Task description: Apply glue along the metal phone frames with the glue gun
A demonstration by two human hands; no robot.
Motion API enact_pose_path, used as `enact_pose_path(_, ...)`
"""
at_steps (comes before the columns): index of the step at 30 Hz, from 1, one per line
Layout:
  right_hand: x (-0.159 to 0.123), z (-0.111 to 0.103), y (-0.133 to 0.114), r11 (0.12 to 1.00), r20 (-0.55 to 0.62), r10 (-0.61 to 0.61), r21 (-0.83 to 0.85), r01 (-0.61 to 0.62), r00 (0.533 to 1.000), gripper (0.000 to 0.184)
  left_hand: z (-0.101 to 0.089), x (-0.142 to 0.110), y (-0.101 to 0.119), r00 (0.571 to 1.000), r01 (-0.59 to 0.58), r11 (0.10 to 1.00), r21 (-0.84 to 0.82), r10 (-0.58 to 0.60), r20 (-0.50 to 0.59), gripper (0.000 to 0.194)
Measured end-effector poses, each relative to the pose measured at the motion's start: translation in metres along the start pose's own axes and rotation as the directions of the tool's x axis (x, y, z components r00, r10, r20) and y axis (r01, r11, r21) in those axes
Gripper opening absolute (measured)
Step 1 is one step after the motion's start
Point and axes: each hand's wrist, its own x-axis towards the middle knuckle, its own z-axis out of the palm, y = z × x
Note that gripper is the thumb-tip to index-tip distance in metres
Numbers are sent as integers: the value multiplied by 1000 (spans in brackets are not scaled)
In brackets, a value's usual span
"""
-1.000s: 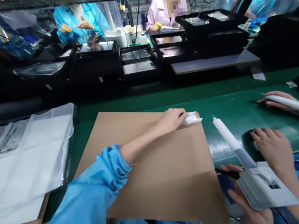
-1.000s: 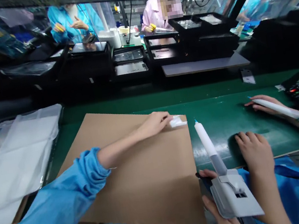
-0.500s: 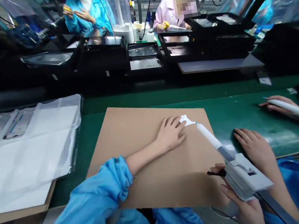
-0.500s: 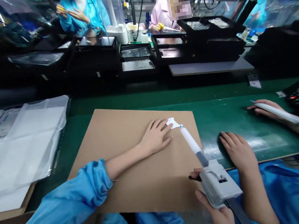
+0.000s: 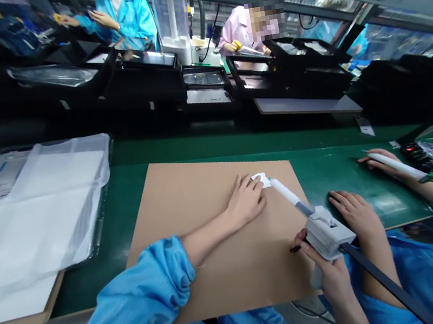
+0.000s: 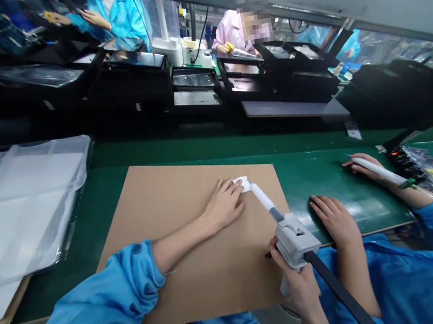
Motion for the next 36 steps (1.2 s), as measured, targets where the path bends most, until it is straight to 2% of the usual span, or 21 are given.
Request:
enact_pose_path(1, 0, -9, -29, 999, 7, 50, -14, -50, 999, 38, 0, 0, 0, 1000, -2, 1000, 1, 2, 1, 48)
enact_pose_path(4, 1, -31, -99, 999, 33, 45, -21, -44, 998, 43, 0, 0, 2, 1000, -6, 1000, 3, 6, -1, 49)
enact_pose_path(5, 2, -36, -113, 999, 46, 42, -19, -41, 998, 43, 0, 0, 2, 1000, -7, 1000, 3, 7, -2, 49)
enact_pose_path(7, 2, -43, -124, 999, 77, 47, -9, -46, 996, 44, 1, 0, 2, 1000, -8, 1000, 2, 8, -8, 49)
enact_pose_path(9, 0, -42, -114, 998, 101, 66, -2, -66, 993, 42, 2, 0, 2, 1000, -8, 1000, 3, 8, -19, 48)
enact_pose_path(11, -2, -35, -81, 997, 83, 78, 5, -78, 994, 38, 4, 0, 2, 999, -15, 1000, 8, 16, -37, 47)
enact_pose_path(15, 9, -9, 28, 994, -1, 108, 11, -108, 994, 39, 7, 0, 1, 997, -35, 999, 17, 36, -75, 47)
enact_pose_path(17, 17, 1, 69, 987, -11, 146, 77, -144, 989, 46, 9, 0, 0, 996, -34, 999, 8, 35, -83, 46)
enact_pose_path(19, 18, 6, 76, 967, -6, 181, 183, -177, 983, 49, 9, 0, -1, 996, -30, 1000, -4, 29, -85, 45)
enact_pose_path(20, 16, 5, 66, 946, 1, 211, 251, -204, 978, 48, 9, 0, -1, 996, -29, 1000, -9, 29, -85, 46)
enact_pose_path(22, 9, -1, 21, 885, 21, 276, 385, -263, 961, 48, 9, 0, -2, 995, -31, 999, -17, 29, -92, 46)
enact_pose_path(23, 5, -7, -7, 802, 42, 355, 500, -327, 934, 49, 9, 0, -2, 995, -32, 999, -23, 30, -97, 46)
enact_pose_path(25, 2, -20, -63, 682, 84, 402, 636, -360, 912, 50, 9, -1, -4, 994, -35, 999, -37, 31, -107, 45)
enact_pose_path(27, 7, -35, -100, 352, 186, 495, 850, -392, 849, 39, 9, 0, -6, 993, -42, 998, -54, 36, -111, 44)
enact_pose_path(29, 18, -50, -116, -62, 320, 576, 935, -350, 752, 25, 9, 2, -8, 993, -48, 996, -72, 39, -110, 44)
enact_pose_path(30, 24, -56, -117, -206, 371, 597, 928, -311, 711, 22, 9, 3, -9, 993, -49, 996, -80, 40, -109, 44)
enact_pose_path(31, 30, -60, -117, -277, 396, 616, 918, -284, 681, 23, 9, 4, -10, 993, -51, 995, -87, 41, -109, 44)
enact_pose_path(32, 35, -63, -115, -307, 404, 630, 914, -265, 663, 25, 9, 5, -11, 993, -54, 994, -92, 44, -109, 44)
enact_pose_path(36, 41, -65, -112, -314, 396, 651, 917, -245, 647, 31, 9, 6, -15, 991, -75, 992, -99, 64, -115, 46)
